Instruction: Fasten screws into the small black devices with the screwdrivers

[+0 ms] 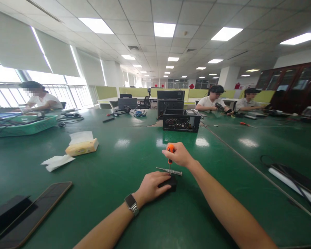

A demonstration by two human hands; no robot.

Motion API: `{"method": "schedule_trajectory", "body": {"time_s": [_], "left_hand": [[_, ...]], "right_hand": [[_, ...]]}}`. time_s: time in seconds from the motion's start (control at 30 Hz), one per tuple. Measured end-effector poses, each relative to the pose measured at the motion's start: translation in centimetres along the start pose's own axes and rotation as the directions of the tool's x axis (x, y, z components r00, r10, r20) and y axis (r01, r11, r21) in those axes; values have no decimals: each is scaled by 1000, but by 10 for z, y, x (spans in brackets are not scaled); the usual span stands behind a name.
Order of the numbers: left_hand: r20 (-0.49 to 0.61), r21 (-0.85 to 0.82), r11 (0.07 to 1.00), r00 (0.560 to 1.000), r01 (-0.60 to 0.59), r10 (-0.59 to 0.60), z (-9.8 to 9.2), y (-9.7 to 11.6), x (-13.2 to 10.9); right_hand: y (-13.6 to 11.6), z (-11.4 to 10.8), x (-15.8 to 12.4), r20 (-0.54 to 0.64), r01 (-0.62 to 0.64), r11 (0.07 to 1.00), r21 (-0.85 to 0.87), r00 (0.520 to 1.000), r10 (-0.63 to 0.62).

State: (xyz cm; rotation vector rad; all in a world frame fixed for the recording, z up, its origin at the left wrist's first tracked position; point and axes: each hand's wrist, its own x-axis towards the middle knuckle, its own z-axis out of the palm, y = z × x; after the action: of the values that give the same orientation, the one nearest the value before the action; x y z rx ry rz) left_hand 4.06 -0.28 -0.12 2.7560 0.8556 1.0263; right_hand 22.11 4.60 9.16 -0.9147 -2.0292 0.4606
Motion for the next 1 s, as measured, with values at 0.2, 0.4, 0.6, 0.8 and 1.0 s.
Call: {"method": "schedule_trajectory", "body": {"time_s": [0.2,0.4,0.6,0.8,1.0], "left_hand": [[28,-27,999,999,32,-32,0,0,-1],[73,-59,996,995,65,-61,-5,-1,-2],[101,-89,991,991,97,-88,-8,-4,-4],[131,-105,984,983,142,-127,-7,-6,-6],[131,-125,982,984,141,-125,-6,-7,-7]], "right_hand": [[-8,-7,0,-41,42,982,-183,998,-50],[-17,-22,-3,28,-75,960,-270,996,86],[-22,-32,-4,41,-94,971,-220,994,105],[-26,-32,-5,-21,-65,985,-160,998,62],[-25,-42,-5,28,-44,986,-162,998,49]]}}
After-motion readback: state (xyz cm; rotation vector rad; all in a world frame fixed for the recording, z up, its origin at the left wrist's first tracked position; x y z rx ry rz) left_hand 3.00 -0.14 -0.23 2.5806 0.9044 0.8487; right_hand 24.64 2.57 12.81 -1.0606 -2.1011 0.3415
